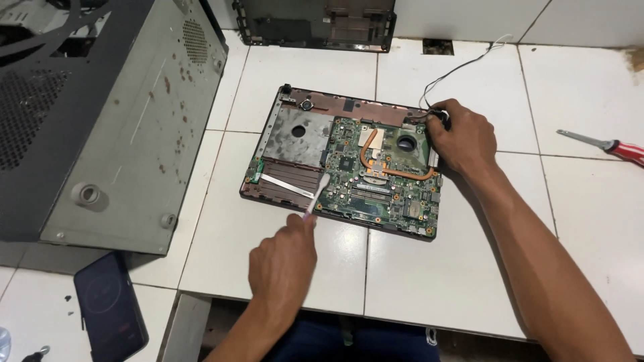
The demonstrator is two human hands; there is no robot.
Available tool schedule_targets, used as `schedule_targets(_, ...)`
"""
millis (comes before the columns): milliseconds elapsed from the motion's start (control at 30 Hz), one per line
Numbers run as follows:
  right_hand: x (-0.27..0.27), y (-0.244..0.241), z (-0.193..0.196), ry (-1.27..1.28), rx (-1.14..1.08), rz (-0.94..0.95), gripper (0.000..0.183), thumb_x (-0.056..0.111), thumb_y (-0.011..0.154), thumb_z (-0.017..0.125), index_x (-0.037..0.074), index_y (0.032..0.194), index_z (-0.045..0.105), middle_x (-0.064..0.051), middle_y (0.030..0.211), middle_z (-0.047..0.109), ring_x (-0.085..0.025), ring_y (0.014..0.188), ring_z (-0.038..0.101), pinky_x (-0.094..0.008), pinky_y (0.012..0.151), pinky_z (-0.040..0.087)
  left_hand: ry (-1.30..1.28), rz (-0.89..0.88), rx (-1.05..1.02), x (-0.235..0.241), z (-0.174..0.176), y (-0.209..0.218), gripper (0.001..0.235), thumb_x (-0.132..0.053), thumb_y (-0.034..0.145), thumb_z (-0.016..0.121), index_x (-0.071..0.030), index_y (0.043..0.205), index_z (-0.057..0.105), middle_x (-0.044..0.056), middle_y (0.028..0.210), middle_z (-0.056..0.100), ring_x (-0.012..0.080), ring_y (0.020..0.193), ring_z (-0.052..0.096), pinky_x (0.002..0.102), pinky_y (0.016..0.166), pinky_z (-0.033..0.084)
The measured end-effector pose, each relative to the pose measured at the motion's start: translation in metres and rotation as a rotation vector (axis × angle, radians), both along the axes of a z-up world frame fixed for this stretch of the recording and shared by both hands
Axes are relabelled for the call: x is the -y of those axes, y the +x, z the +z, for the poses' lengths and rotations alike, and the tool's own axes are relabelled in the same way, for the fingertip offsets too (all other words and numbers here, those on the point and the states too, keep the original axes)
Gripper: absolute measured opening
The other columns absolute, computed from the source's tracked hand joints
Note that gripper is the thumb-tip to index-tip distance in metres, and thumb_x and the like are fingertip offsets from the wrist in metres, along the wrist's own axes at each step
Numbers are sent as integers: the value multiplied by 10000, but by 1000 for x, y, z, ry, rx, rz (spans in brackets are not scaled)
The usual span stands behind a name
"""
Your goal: The person cleans the exposed motherboard of a disassembled laptop using a toothbrush and a thin wire. They scrub various components and heat pipes on the circuit board while the laptop remains open on a tiled floor.
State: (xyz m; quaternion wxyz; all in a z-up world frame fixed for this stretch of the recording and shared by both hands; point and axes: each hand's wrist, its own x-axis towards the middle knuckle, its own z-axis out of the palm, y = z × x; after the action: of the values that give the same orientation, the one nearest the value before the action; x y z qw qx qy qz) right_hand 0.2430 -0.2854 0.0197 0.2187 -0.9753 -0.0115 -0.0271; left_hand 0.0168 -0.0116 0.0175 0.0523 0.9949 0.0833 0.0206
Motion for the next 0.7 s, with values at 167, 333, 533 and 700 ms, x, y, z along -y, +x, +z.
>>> schedule_targets(167, -1, 0, -1, 3, 15, 14, 463, 428, 1007, 495, 177, 1348, 684, -217, 1201, 744, -498, 1062, 663, -598, 808, 503, -116, 18, -111, -7, 19, 15, 454, -436, 1159, 418, -96, 989, 666, 53, 574, 654, 307, 466, 657, 471, 386, 478)
schedule_targets(333, 5, 4, -3, -3, 12, -4, 457, 439, 1005, 496, 193, 1344, 678, -214, 1212, 741, -503, 1067, 660, -616, 791, 502, 11, -56, 4, 3, -1, 14, 445, -476, 1133, 480, -130, 906, 642, 53, 580, 692, 329, 480, 714, 487, 369, 515)
schedule_targets(533, 9, 3, -9, 77, 93, 65, 385, 386, 1046, 617, 132, 1311, 734, -191, 978, 763, -437, 984, 748, -568, 916, 540, -102, -18, -78, 10, 19, 21, 477, -407, 1139, 371, -71, 934, 641, 170, 628, 704, 462, 695, 771, 623, 640, 604)
schedule_targets(700, 10, 4, -9, 54, 81, 69, 383, 394, 1040, 617, 152, 1314, 731, -178, 984, 767, -434, 1004, 745, -579, 934, 541, -119, 66, -162, 11, 45, 24, 516, -428, 1128, 374, -52, 984, 696, 222, 698, 725, 483, 765, 772, 657, 699, 601)
